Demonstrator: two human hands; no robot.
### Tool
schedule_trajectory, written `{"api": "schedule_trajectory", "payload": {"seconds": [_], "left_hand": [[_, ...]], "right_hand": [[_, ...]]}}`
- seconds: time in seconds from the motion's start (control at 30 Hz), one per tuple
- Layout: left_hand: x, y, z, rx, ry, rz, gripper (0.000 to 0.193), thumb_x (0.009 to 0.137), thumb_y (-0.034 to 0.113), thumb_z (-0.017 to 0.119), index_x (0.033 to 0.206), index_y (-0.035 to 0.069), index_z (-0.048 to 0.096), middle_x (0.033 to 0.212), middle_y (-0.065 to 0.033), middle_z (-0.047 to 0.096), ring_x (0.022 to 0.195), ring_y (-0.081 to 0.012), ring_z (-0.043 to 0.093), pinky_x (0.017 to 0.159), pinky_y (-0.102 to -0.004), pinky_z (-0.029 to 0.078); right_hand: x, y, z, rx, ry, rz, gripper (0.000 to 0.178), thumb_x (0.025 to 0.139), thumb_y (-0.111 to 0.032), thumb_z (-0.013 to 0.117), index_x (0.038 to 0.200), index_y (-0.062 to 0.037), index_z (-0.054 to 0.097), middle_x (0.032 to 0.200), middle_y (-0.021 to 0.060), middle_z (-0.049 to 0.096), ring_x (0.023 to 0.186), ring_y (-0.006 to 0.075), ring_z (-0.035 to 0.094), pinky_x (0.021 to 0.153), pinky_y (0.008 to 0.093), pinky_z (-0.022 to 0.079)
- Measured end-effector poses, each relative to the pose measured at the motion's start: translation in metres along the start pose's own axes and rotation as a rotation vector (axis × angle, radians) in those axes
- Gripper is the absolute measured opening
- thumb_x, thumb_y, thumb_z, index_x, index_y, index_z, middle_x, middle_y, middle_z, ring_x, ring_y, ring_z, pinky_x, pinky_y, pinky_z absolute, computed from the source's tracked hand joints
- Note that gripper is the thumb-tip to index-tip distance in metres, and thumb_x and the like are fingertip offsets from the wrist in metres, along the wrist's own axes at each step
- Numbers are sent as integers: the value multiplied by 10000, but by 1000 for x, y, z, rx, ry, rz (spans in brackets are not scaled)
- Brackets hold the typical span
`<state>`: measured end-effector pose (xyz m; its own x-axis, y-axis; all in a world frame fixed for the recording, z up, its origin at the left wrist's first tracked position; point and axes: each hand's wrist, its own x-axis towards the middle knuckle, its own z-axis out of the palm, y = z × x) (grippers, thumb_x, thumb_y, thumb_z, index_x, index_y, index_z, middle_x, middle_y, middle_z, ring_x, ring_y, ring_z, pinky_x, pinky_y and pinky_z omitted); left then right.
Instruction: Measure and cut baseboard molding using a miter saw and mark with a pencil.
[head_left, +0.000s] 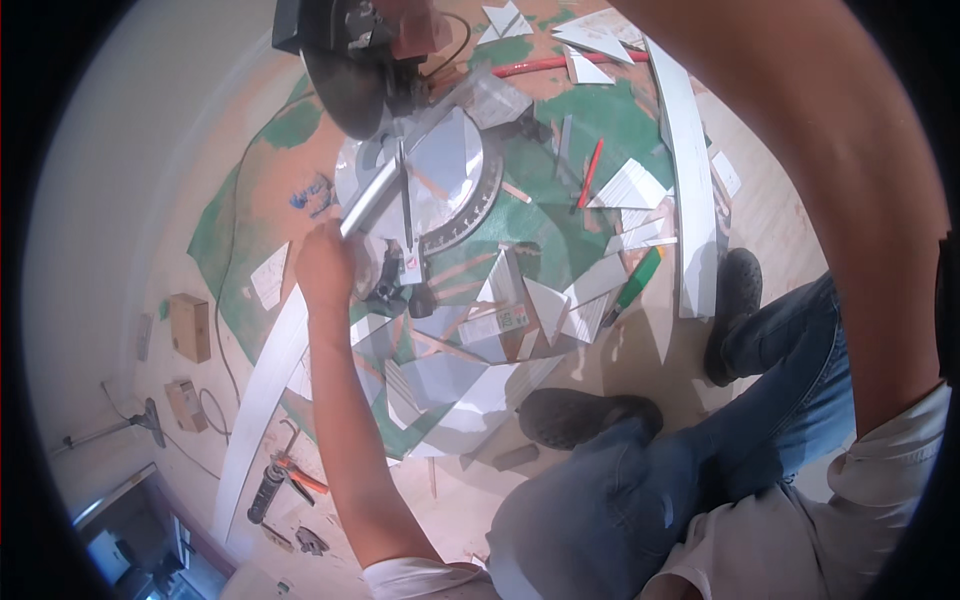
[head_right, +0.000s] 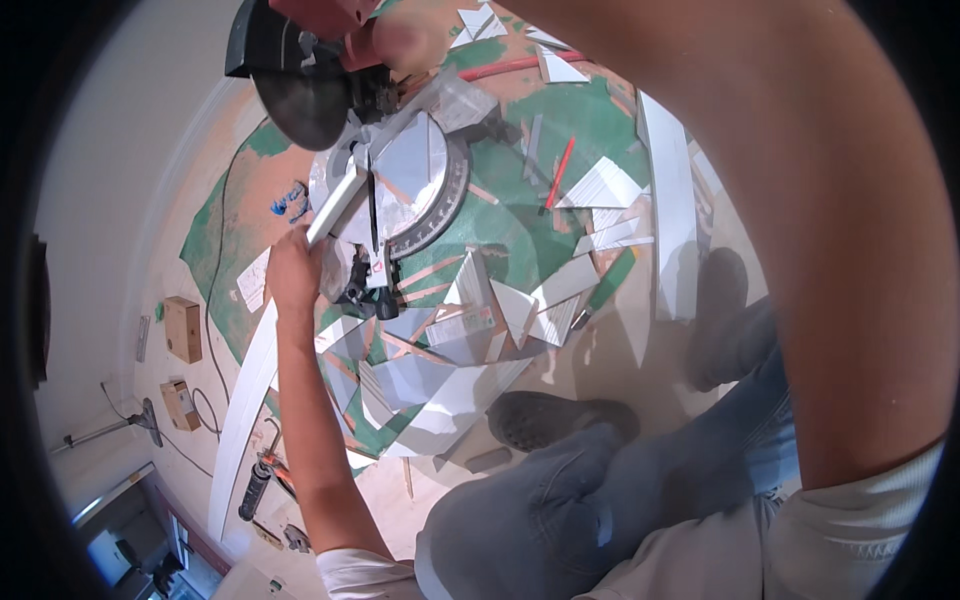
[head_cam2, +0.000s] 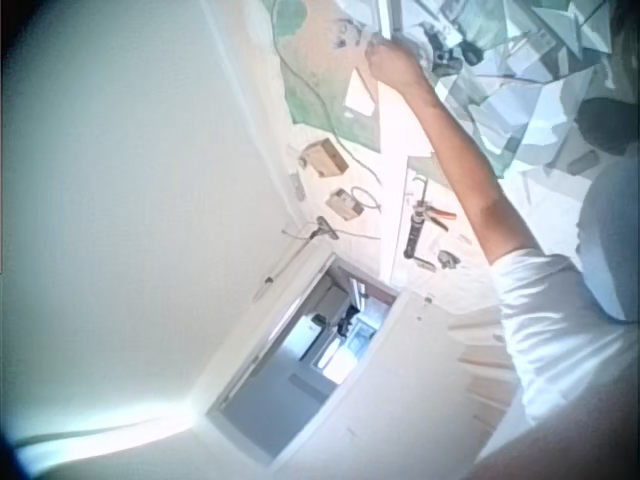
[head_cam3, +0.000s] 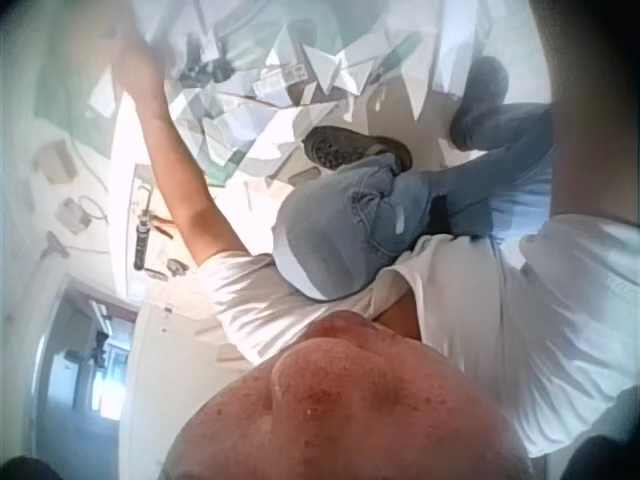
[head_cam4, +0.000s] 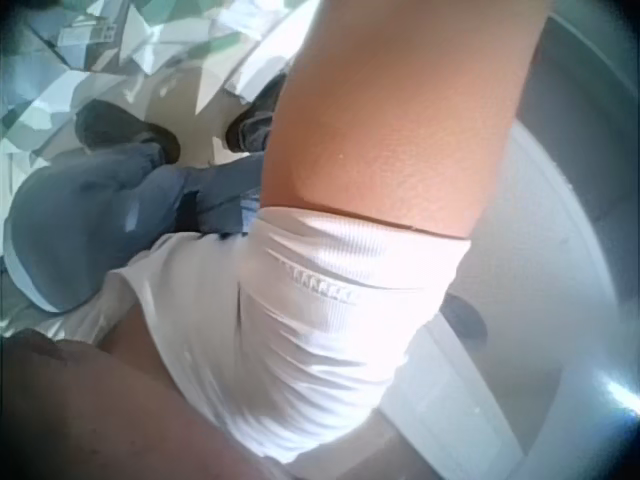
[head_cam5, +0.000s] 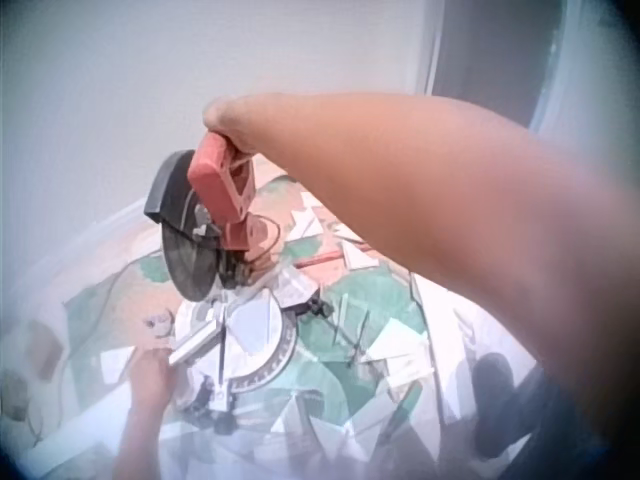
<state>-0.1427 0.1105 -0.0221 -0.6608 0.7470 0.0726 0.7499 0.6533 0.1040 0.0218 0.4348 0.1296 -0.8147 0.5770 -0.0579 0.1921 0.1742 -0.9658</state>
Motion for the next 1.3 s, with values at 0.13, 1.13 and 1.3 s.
{"api": "schedule_trajectory", "payload": {"seconds": [0.13, 1.13, 1.3], "left_hand": [[-39, 2, -1, 31, 196, 71, 333, 851, 97, 724, 1179, 45, 691, 1178, -152, 697, 1073, -360, 654, 918, -453, 515], [-348, 68, 61, -458, 142, -1076, 374, 931, 227, 728, 1171, -54, 675, 1050, -155, 710, 928, -234, 664, 850, -364, 518], [-325, 144, 55, -535, 524, -1018, 299, 987, 160, 646, 1175, -72, 657, 1090, -177, 687, 988, -278, 668, 897, -393, 521]], "right_hand": [[65, -26, -14, 110, 59, -93, 491, 1036, -321, 360, 1021, 53, 678, 785, 228, 697, 630, 333, 697, 591, 432, 588], [-29, 179, 21, -796, -378, -1162, 244, 832, -154, 699, 1024, -29, 616, 984, 103, 600, 961, 282, 581, 877, 399, 462], [-75, 125, -29, -378, -442, -164, 246, 922, -142, 704, 1089, 1, 592, 954, 89, 624, 883, 203, 636, 782, 339, 492]]}}
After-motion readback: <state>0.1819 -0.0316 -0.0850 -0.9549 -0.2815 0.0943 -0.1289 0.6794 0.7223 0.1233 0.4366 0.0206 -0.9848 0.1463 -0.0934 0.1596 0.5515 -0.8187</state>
